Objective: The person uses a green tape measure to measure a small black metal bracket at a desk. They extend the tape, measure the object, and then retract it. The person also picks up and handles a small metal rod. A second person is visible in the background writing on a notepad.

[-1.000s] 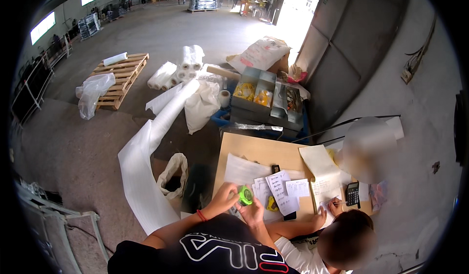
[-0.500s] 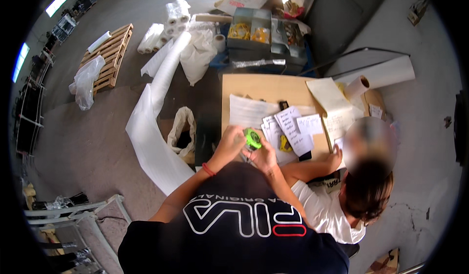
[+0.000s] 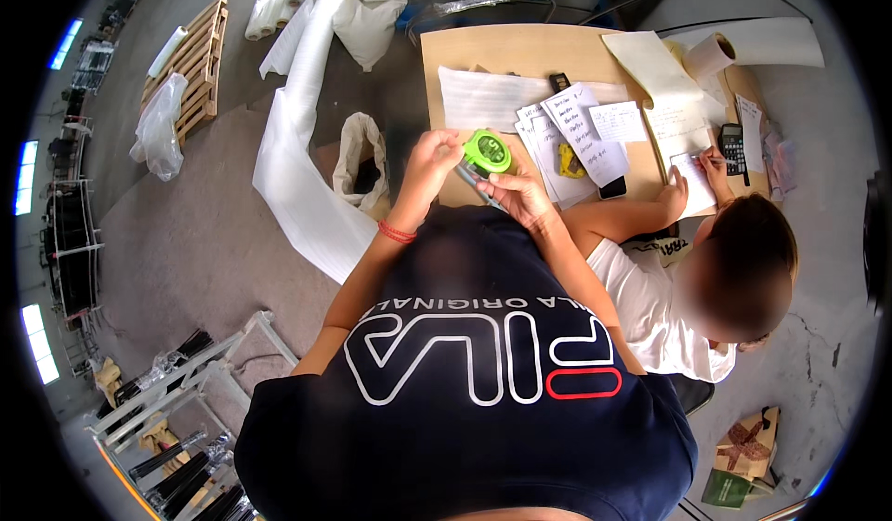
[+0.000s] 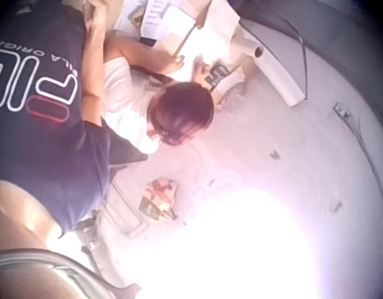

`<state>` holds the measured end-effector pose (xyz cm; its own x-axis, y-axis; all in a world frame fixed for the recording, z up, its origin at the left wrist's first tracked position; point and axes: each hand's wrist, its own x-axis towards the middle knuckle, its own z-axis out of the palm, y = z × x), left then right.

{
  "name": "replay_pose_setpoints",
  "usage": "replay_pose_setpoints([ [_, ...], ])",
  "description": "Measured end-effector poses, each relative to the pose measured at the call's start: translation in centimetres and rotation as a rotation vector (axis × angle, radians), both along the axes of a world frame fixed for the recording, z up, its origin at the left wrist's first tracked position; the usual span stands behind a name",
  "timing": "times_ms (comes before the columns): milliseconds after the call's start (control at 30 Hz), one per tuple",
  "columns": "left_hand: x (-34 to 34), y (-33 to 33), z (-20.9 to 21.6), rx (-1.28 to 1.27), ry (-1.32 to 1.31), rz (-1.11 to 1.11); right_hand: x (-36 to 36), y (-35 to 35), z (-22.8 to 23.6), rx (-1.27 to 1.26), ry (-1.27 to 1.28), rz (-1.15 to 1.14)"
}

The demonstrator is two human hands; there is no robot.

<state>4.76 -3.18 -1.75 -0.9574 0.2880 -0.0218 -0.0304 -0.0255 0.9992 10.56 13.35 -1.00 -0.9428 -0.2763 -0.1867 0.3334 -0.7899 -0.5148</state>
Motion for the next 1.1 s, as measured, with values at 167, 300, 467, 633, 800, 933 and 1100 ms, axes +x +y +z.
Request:
replay_pose_setpoints([
  [167,0.4,0.1,1.4,-0.022,-0.104,-0.088,0.3,0.1,0.1,-0.02,-0.054,-0.012],
  [300,0.1,0.0,0.7,-0.012,-0.133,-0.102,0.1,0.1,-0.4,-0.049,-0.068,-0.034],
  [467,0.1,0.0,0.2,-0.016,-0.15,-0.105,0.1,0.2,-0.9,-0.068,-0.099,-0.042],
  [633,0.1,-0.1,0.9,0.035,-0.173,-0.133,0.0,0.1,-1.0,-0.084,-0.095,-0.059],
  [800,0.2,-0.2,1.1,0.05,-0.178,-0.153,0.0,0.1,-0.7,-0.09,-0.085,-0.063],
  [933,0.5,-0.1,1.7,0.052,-0.203,-0.152,0.1,0.2,-0.8,-0.068,-0.082,-0.061],
  [1100,0.4,0.0,1.4,0.028,-0.193,-0.148,0.1,0.2,-1.0,-0.05,-0.082,-0.067],
])
